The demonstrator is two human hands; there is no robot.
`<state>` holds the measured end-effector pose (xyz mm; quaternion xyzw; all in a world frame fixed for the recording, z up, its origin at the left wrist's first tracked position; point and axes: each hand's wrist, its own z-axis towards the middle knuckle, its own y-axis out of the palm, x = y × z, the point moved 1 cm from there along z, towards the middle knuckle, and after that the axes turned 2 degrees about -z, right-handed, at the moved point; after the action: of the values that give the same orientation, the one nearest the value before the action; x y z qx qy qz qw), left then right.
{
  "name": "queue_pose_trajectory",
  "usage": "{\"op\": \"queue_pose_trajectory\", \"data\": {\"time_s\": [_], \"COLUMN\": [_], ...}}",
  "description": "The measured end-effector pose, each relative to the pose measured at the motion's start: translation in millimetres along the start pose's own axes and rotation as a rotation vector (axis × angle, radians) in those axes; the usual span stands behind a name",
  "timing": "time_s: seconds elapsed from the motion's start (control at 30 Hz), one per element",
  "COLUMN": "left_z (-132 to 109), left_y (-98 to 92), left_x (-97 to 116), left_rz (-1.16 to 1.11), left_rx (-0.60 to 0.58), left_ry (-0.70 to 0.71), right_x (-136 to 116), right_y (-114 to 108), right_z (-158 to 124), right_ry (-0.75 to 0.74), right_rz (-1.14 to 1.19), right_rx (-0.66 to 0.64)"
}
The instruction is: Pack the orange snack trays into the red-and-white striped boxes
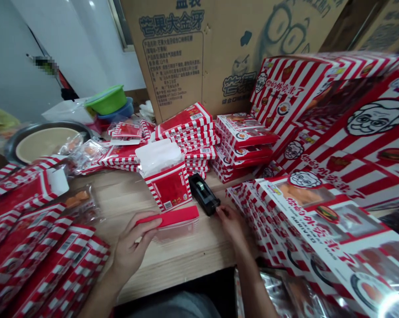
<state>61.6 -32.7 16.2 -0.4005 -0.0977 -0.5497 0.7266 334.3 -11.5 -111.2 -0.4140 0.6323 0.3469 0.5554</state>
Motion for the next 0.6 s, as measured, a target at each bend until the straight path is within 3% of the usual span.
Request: {"op": "queue_pose_trajectory", "data": {"time_s": [0.2,0.27,0.37,0.5,0.6], "left_z": [-3,-2,1,4,4], "left_y": [1.2,1.4,2.9,7.7,9.2], "left_x": [18,25,31,35,38], "left_rz": [0.115,0.156,0.17,0.163,0.179], "left_rx": [0.005,-0.003,-0.02,-0.033,-0.064], "left_ry": [0.017,-0.003,-0.025,0.038,0.088], "right_x": [-7,-19,-50,-101,-125], "right_y": [3,3,9,40,64], "right_z": [-1,-19,-69,-132,-144], "right_ry": [0.01,0.011,-0.008,0.054,0.126], "right_rz": [-0.043,-0.023,0.033,0.21,0.223], "right_rx": [0.118,0.144,0.147,-0.128,-0.209]}}
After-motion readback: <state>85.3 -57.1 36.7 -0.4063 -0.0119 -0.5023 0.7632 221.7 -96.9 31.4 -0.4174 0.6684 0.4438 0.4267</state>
